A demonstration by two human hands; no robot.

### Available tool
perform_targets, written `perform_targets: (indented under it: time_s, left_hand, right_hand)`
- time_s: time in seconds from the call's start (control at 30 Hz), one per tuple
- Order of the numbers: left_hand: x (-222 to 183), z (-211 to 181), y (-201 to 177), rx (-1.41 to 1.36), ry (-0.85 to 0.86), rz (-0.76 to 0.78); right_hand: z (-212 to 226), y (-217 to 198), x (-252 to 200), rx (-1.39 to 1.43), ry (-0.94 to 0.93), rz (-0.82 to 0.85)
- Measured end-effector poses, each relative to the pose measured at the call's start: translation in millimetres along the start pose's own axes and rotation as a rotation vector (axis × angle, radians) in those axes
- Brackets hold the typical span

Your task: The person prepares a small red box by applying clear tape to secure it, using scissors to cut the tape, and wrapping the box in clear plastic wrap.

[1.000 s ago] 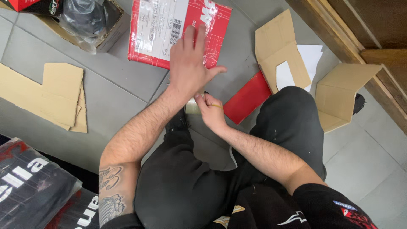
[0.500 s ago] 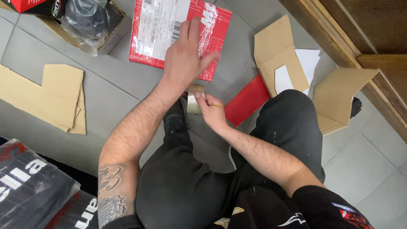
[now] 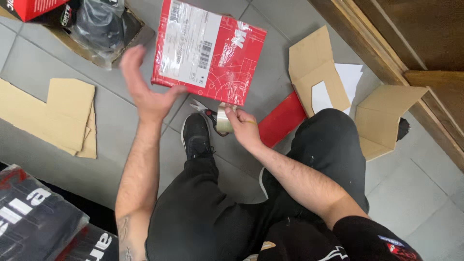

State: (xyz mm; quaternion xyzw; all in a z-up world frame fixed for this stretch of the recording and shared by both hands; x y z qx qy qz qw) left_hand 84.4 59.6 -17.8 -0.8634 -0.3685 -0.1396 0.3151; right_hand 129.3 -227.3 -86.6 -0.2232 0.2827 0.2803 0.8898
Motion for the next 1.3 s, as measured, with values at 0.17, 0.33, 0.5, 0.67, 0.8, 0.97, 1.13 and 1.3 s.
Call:
perform_targets:
  time_s: [0.17, 0.33, 0.5, 0.67, 0.8, 0.97, 1.13, 1.3]
  left_hand:
    - [2.3, -8.8, 11.4, -0.461, -0.554, 0.458]
    - [-18.7, 20.1, 27.8, -0.356, -0.536, 0.598]
    - [-11.3, 8.1, 38.7, -0.313, -0.575, 0.446]
    - [57.5, -11.9, 25.7, -0.344, -0.870, 0.222]
    - [51.4, 25.3, 65.7, -0.500, -1.096, 0.222]
    - [51.8, 110.2, 73.9, -0.416, -1.034, -0.101]
    - [44.6, 107.5, 99.7, -0.421, -1.200, -0.030]
    - [37.8, 107.7, 100.3, -0.494, -1.267, -0.067]
  right_hand:
    - [10.6, -9.5, 8.4, 0.111, 0.130, -0.040]
    - [31.0, -32.5, 18.2, 0.149, 0.152, -0.040]
    - [24.1, -57.8, 30.7, 0.230, -0.023, -0.063]
    - [116.9, -70.2, 1.8, 0.132, -0.464, 0.268]
    - [146.5, -75.3, 0.6, 0.093, -0.132, 0.128]
    - [60.2, -83.2, -25.8, -0.088, 0.273, 0.060]
    - [32.2, -70.1, -32.2, -0.026, 0.169, -0.023]
    - [43.4, -62.1, -26.4, -0.137, 0.258, -0.050]
Point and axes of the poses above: each hand's wrist, its own x-axis towards the middle knuckle, its own y-axis out of the palm, z = x × y, the point moved 5 cm from there along x, towards the middle knuckle, and after that the axes turned 7 degrees about z, right-handed, at the moved point
